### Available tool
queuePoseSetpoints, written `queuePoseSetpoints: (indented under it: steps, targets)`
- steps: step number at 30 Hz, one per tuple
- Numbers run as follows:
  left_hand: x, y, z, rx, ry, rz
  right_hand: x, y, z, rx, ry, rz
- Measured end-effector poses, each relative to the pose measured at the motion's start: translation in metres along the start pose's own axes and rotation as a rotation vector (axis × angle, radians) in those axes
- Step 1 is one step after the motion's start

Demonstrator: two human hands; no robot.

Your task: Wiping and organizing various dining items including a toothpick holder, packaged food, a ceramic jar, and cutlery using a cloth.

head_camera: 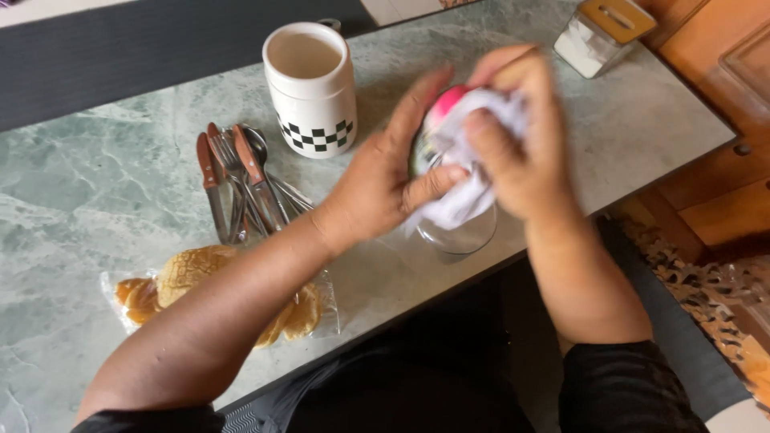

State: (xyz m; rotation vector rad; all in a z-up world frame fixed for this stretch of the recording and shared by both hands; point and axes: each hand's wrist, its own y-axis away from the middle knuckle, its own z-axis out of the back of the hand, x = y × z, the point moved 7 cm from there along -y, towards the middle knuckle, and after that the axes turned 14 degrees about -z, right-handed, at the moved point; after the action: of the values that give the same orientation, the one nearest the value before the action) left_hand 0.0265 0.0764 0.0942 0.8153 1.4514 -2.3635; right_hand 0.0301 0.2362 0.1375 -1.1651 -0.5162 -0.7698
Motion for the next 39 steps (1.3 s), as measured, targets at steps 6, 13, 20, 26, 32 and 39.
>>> queuePoseSetpoints:
  steps: [6,13,20,26,32,39]
  targets:
    - [-0.006,0.031,0.015,-0.181,0.175,0.052,0.003,-0.006,-0.022,-0.007,0.065,-0.006]
    - [-0.027,0.035,0.019,-0.122,-0.198,0.174,0.017,0.01,-0.029,-0.283,-0.023,0.007]
    - [-0.034,0.04,0.011,-0.132,-0.01,0.102,-0.009,0.03,-0.038,0.084,-0.362,-0.212]
    - [-0.01,0.045,-0.018,-0.246,0.261,0.129,0.022,0.05,-0.028,-0.193,-0.405,-0.123]
    - [-0.002,0.04,-0.032,-0.402,0.548,0.152,0.007,0.06,-0.038,-0.156,-0.45,-0.08]
    - [0.001,0.049,-0.042,-0.503,0.692,0.299,0.023,0.087,-0.06,-0.245,0.118,-0.006]
